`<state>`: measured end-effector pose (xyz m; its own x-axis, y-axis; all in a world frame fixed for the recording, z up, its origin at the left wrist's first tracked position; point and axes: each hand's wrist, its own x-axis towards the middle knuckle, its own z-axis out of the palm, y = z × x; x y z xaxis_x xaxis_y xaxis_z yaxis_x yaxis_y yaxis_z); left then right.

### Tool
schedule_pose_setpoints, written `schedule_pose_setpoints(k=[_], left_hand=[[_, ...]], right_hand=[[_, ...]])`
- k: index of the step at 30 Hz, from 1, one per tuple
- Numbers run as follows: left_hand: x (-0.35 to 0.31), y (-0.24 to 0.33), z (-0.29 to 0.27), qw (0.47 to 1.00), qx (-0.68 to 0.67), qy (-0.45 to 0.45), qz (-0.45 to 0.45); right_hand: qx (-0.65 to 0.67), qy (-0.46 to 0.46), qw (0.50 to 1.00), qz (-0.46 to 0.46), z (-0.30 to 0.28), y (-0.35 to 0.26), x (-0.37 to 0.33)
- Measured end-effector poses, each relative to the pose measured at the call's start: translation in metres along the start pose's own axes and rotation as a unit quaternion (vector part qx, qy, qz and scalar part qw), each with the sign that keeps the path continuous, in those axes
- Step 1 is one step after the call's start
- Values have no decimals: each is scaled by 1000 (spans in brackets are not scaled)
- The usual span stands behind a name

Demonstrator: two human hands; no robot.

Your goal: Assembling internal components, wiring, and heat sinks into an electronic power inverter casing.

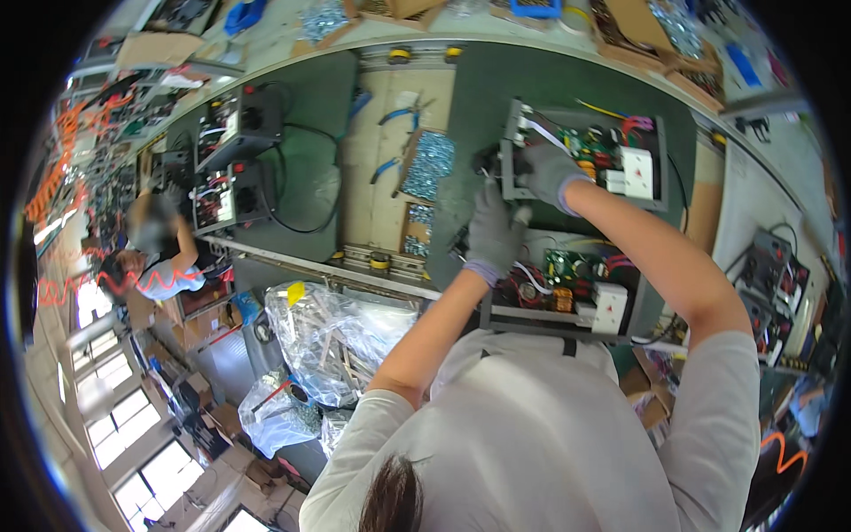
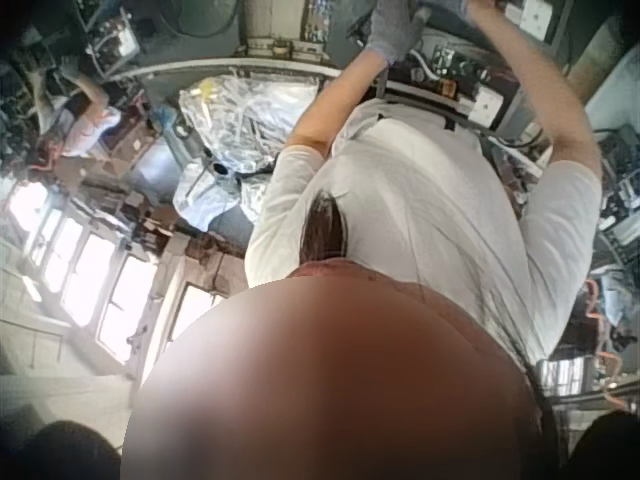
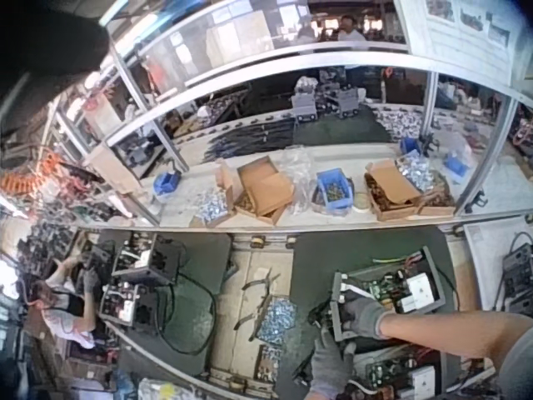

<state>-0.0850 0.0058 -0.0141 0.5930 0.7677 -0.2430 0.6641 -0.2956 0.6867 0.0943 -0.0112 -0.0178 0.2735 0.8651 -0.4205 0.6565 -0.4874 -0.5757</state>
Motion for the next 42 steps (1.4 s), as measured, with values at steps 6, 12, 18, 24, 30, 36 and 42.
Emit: schedule_pose_setpoints(k=[6, 12, 18, 24, 30, 36, 42], left_hand=[[-1, 3, -4, 1000, -20, 5, 16], [-1, 3, -5, 999, -14, -28, -9], [-1, 4, -5, 999, -17, -27, -10], [-2, 2, -3, 1000, -6, -21, -8], [-2, 1, -4, 1000, -15, -9, 2], [-3, 2, -4, 1000, -17, -2, 4], [-3, 1, -3, 1000, -24, 0, 8]], right_hand=[[6, 11, 999, -33, -5, -5, -8], [-40, 16, 999, 28, -8, -19, -11], [-82, 12, 996, 31, -5, -18, -9], [-43, 28, 999, 17, -1, -9, -10], [141, -48, 988, 35, -4, 1, -4], [10, 0, 999, 35, -7, -9, -5], [-8, -13, 1000, 19, -10, -14, -12]])
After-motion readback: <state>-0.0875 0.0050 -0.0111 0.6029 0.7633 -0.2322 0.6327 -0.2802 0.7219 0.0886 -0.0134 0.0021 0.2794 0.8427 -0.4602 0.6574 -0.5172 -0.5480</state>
